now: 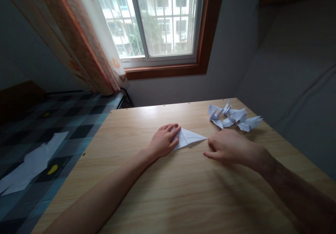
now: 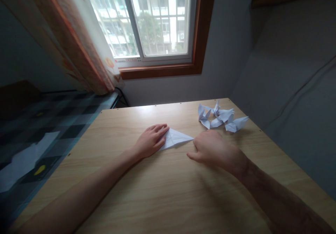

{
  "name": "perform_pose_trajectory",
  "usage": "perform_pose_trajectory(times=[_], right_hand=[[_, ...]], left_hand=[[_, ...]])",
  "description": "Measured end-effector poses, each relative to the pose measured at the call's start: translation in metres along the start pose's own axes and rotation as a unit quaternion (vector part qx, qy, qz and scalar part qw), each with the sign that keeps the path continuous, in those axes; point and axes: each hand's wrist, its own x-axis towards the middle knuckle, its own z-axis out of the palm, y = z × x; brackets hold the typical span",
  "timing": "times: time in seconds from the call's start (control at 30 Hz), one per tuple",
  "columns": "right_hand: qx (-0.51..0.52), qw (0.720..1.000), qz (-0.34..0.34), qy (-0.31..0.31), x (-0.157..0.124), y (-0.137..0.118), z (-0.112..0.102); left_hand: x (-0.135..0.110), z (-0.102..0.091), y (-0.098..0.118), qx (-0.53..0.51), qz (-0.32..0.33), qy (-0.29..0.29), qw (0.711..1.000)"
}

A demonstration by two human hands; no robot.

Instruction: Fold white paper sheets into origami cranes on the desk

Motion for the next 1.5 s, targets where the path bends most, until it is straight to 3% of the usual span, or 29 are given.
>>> perform_pose_trajectory(times=[0.2, 0.33, 0.43, 0.5, 0.57, 0.87, 1.1, 1.3, 1.5], right_hand=[[0.031, 0.998, 0.025, 0.057, 0.008, 0.007, -0.001], [0.066, 0.985, 0.059, 0.148, 0.028, 0.006, 0.012], [0.141, 0.962, -0.045, 0.229, 0.047, 0.005, 0.038], [0.193, 0.943, -0.136, 0.233, 0.058, 0.005, 0.058], [0.237, 0.927, -0.158, 0.242, 0.064, 0.006, 0.073], [0.311, 0.901, -0.15, 0.264, 0.069, 0.009, 0.082], [0.506, 0.828, -0.079, 0.229, 0.073, 0.012, 0.088], [0.473, 0.834, -0.101, 0.265, 0.067, 0.003, 0.082], [0.395, 0.863, -0.231, 0.213, 0.055, 0.001, 0.067]], left_hand=[[0.0, -0.002, 0.002, -0.012, 0.0, 0.011, 1.0], [0.0, -0.003, 0.002, -0.025, 0.007, 0.025, 0.999], [0.001, -0.003, 0.002, -0.014, 0.019, 0.049, 0.999], [0.0, -0.003, 0.003, 0.002, 0.028, 0.072, 0.997], [0.0, -0.003, 0.004, 0.009, 0.034, 0.084, 0.996], [-0.003, -0.007, 0.011, -0.044, 0.059, 0.079, 0.994], [0.0, -0.006, 0.006, -0.043, 0.069, 0.073, 0.994], [0.0, -0.009, 0.01, -0.07, 0.059, 0.07, 0.993], [0.0, -0.025, 0.014, -0.157, 0.057, 0.037, 0.985]])
